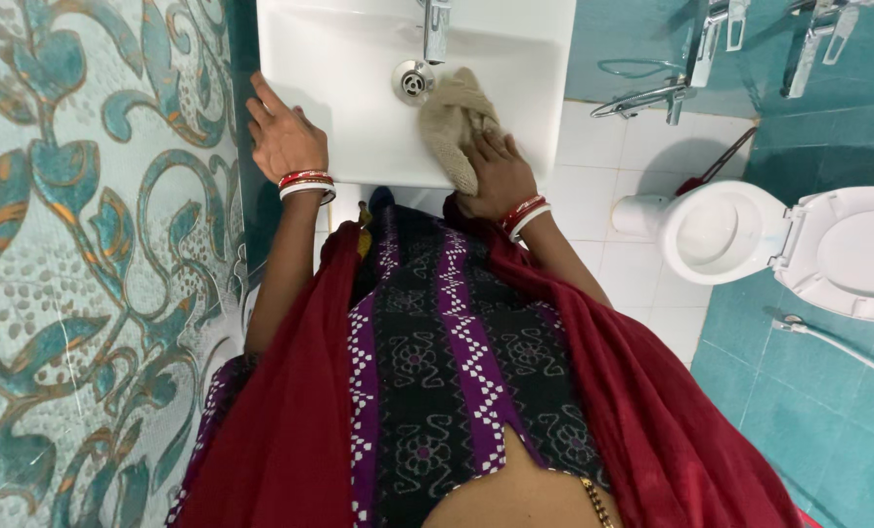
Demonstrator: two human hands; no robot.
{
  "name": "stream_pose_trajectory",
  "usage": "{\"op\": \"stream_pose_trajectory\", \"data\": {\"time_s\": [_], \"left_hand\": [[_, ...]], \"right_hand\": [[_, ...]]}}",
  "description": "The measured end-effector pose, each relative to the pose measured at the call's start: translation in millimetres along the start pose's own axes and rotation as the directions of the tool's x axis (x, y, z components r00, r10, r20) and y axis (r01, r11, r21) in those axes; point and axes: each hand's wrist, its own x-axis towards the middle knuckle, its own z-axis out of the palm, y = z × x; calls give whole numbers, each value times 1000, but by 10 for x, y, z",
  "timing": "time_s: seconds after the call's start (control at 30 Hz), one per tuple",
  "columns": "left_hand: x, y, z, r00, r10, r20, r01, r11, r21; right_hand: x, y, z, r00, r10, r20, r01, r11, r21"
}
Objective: The person wipes the surfaces and fixtures of a white bathroom sink using a small beige cloth, moving around the basin, faucet, and backsplash.
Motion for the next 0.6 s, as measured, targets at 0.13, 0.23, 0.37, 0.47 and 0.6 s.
{"op": "stream_pose_trajectory", "data": {"time_s": [0.13,0.23,0.37,0.47,0.6], "left_hand": [[12,-1,41,1000,10,-26,-10,1000,8],[-5,-19,45,1000,-11,-2,11,1000,29],[-1,-39,65,1000,-3,-30,2,1000,-14],[-13,-44,71,999,6,-54,-7,1000,-24],[-25,-63,88,997,21,-70,-23,1000,-20]], "right_hand": [[83,105,-27,992,-112,64,107,991,75],[160,136,-35,979,-185,84,181,982,51],[184,160,-36,969,-231,91,224,971,80],[190,179,-31,963,-255,92,247,965,90],[223,205,-7,954,-289,83,279,954,111]]}}
